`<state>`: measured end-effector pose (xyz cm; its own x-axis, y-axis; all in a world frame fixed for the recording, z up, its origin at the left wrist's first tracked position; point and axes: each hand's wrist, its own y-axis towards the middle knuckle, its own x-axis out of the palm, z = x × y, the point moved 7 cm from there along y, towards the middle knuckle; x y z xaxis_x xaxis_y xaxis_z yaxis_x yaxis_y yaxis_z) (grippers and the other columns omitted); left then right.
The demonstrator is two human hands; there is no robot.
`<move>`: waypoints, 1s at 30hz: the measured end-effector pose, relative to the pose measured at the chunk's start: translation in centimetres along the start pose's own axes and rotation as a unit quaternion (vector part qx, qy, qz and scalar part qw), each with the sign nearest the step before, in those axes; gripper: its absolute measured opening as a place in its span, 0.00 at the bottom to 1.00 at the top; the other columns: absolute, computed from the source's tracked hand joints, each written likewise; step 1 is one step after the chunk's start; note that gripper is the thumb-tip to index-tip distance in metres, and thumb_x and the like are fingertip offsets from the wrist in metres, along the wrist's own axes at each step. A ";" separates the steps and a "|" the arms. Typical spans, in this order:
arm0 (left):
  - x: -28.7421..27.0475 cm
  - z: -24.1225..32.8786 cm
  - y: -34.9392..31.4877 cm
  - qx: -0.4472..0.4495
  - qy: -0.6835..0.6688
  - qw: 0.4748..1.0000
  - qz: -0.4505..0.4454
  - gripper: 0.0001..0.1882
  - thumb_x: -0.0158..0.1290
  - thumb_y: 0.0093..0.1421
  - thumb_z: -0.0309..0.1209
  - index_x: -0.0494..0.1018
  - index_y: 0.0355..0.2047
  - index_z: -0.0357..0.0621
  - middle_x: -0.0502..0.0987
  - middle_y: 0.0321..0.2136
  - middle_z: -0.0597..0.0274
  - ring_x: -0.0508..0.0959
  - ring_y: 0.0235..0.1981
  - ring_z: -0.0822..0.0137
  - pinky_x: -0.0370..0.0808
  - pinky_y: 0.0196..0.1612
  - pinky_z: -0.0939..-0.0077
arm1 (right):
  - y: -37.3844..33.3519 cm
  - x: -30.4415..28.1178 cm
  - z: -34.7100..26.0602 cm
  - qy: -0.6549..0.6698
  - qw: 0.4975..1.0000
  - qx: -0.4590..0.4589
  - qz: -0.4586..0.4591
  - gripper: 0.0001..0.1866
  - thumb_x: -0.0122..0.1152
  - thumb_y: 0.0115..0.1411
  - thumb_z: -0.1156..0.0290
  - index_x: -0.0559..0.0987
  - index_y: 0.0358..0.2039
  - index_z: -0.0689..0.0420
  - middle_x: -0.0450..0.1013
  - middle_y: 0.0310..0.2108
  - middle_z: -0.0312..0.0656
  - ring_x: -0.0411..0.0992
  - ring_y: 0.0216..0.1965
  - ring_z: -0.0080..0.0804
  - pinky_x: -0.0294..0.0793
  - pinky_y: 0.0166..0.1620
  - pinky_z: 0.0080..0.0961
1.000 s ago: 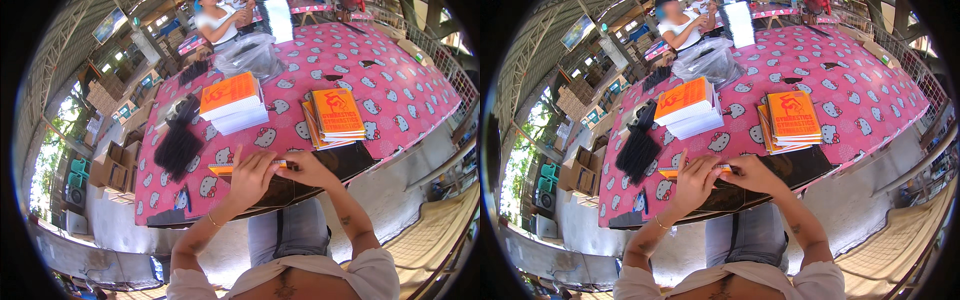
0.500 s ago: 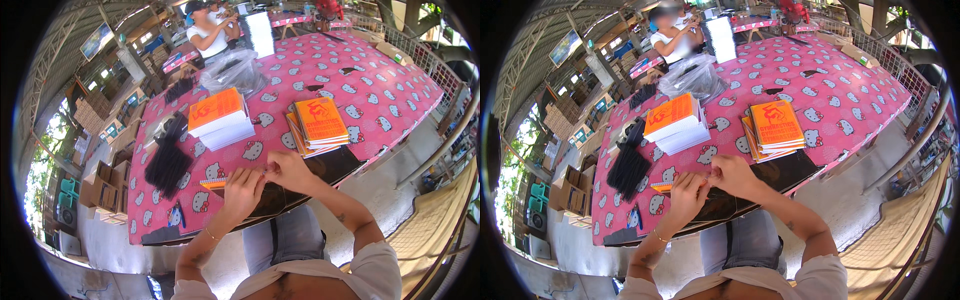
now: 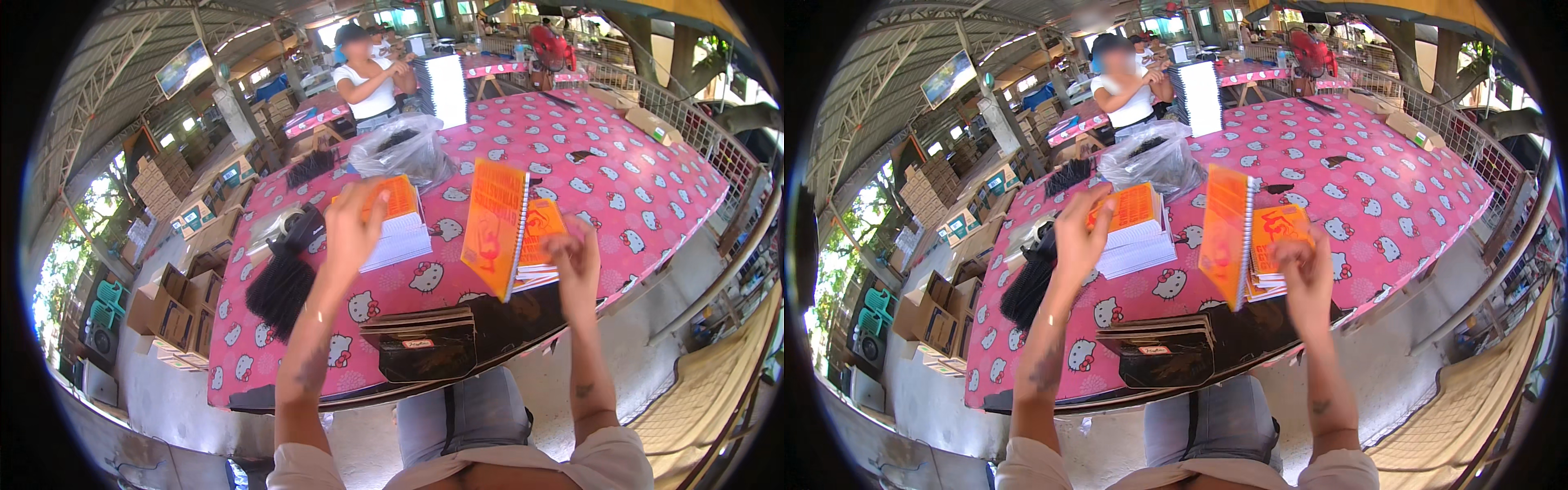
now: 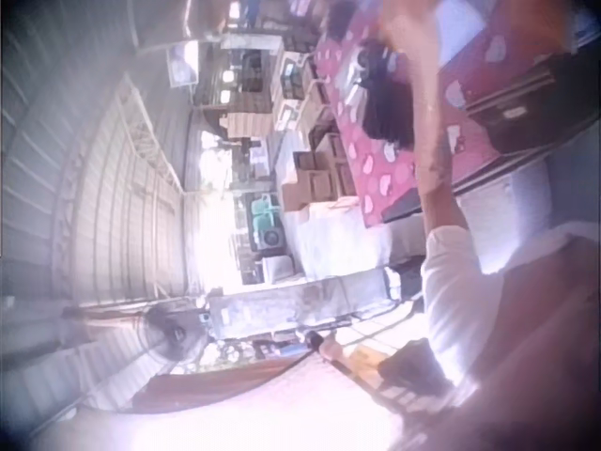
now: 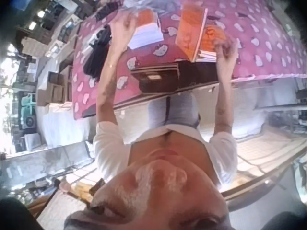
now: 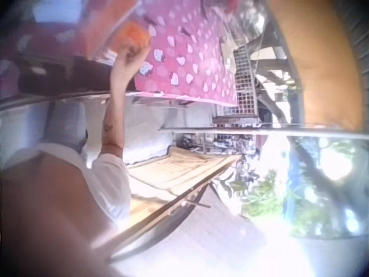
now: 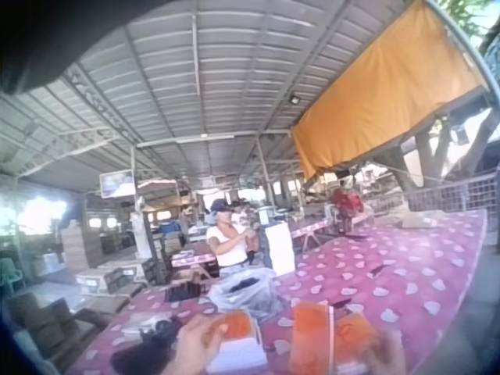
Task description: The person organizes stacks of printed paper by hand, aligning them into notebooks and then using scissors to trim excess material.
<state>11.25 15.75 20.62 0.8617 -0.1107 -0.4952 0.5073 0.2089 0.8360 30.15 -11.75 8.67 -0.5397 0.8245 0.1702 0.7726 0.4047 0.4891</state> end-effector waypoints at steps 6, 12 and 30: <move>6.7 -9.6 -5.7 0.037 0.214 0.975 -0.049 0.16 0.61 0.59 0.32 0.79 0.46 0.38 0.80 0.47 0.48 0.79 0.48 0.49 0.75 0.53 0.59 | 6.6 -3.1 12.0 -0.335 0.940 -0.056 0.022 0.34 0.62 0.63 0.47 0.70 0.61 0.57 0.75 0.51 0.56 0.76 0.51 0.48 0.73 0.55 0.43; 7.1 -12.5 -7.4 0.004 0.192 0.973 -0.129 0.21 0.63 0.58 0.36 0.79 0.49 0.40 0.81 0.47 0.47 0.81 0.49 0.51 0.77 0.53 0.61 | 8.1 1.4 14.1 -0.490 0.848 0.147 -0.138 0.43 0.62 0.58 0.39 0.67 0.64 0.55 0.75 0.53 0.56 0.74 0.55 0.51 0.74 0.56 0.45; 7.0 -12.6 -5.4 -0.071 0.149 0.974 -0.152 0.14 0.58 0.62 0.41 0.79 0.45 0.52 0.82 0.31 0.49 0.83 0.32 0.47 0.79 0.38 0.52 | 13.5 8.8 22.5 -0.731 0.641 -0.062 -0.226 0.41 0.61 0.57 0.41 0.65 0.66 0.48 0.66 0.63 0.48 0.61 0.67 0.53 0.48 0.68 0.66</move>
<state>14.42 26.10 9.62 0.6192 0.0938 -0.7796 0.7143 0.3452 0.6088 43.39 9.87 -2.50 0.2613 0.1596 -0.9520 0.5662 0.7734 0.2851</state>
